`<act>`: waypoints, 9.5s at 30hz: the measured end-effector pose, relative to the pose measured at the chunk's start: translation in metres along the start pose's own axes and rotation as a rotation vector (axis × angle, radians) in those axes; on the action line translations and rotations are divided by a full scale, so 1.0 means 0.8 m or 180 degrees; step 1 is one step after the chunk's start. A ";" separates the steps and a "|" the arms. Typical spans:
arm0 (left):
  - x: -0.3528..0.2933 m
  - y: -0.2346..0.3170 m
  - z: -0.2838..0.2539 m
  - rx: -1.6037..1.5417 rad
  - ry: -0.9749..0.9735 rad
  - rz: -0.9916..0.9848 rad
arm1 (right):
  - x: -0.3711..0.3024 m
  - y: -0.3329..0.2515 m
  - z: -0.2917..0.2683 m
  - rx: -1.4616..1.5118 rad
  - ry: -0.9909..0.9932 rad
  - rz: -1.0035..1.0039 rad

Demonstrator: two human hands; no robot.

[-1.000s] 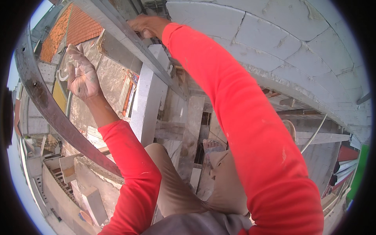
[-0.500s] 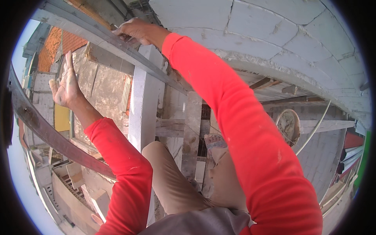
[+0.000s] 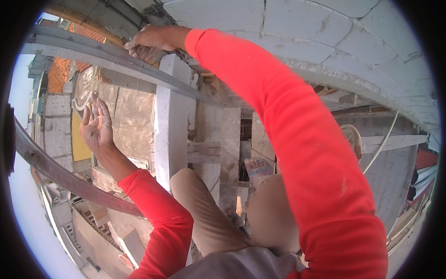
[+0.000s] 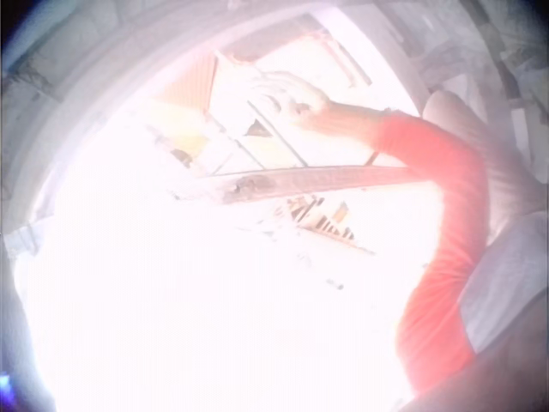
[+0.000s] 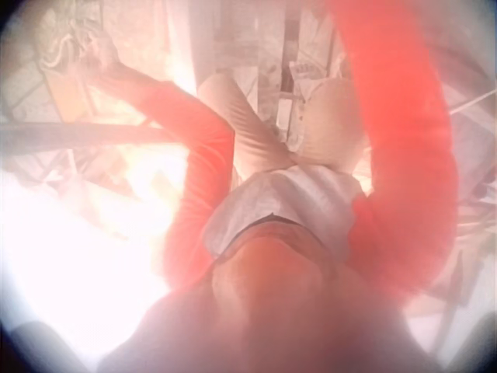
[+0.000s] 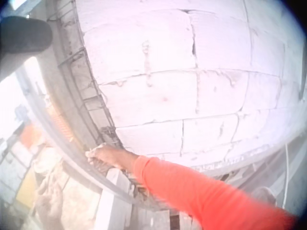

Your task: The person scoops mortar from a bucket with a trowel and spreads it onto a white block on a rooftop. They then measure the block with a tape measure and mark it with a pencil before placing the block into a wall opening.

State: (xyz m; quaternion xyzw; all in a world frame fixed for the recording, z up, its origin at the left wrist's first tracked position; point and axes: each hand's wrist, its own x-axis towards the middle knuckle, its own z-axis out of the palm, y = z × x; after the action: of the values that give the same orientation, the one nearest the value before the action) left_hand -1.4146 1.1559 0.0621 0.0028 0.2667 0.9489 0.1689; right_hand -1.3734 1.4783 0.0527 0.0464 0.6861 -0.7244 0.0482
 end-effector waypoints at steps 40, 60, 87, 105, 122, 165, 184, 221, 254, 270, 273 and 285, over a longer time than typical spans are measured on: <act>0.022 0.049 0.119 0.0454 -0.1342 0.0434 | -0.022 0.034 0.009 0.1205 0.0219 -0.0540; -0.011 -0.110 0.072 0.3626 -0.1143 -0.0190 | -0.106 0.037 0.046 0.1375 0.0804 -0.1102; -0.063 -0.172 0.056 0.3659 -0.0294 0.2219 | -0.201 -0.044 0.161 -0.1679 0.1586 -0.2031; 0.041 -0.124 0.100 0.1810 -0.0406 0.1432 | -0.119 -0.091 0.123 -0.2222 0.1892 -0.1374; 0.124 -0.127 0.106 0.1148 -0.1135 -0.0476 | -0.030 -0.107 0.027 0.0065 0.0697 -0.1027; 0.045 -0.117 0.091 0.0283 -0.1779 -0.0158 | -0.076 -0.094 0.133 -0.2982 0.2602 -0.3679; 0.033 -0.128 0.094 0.0223 -0.2194 0.0041 | -0.048 -0.118 0.148 -0.2734 0.2760 -0.1963; -0.243 -0.140 0.094 0.4313 -0.3714 -0.1447 | -0.503 -0.027 0.284 -0.2971 -0.0294 0.0235; -0.428 -0.132 -0.152 0.4868 -0.1647 -0.3292 | -0.463 -0.015 0.258 -0.2191 0.0512 0.2060; -0.545 0.125 0.174 0.5353 0.0890 -0.3955 | -0.556 -0.008 0.341 -0.1622 0.0063 0.2316; -0.565 0.158 0.209 0.4815 0.1250 -0.4424 | -0.579 -0.044 0.335 -0.1544 0.0069 0.2266; -0.668 0.231 0.189 0.2955 0.1778 -0.3393 | -0.382 -0.381 0.253 -0.1230 0.2096 -0.0130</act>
State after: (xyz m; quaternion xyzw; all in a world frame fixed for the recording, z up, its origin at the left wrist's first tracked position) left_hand -0.9555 0.9118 0.3306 -0.2959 0.6367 0.4948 0.5121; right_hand -1.1115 1.2943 0.4061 0.2530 0.7896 -0.5288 -0.1814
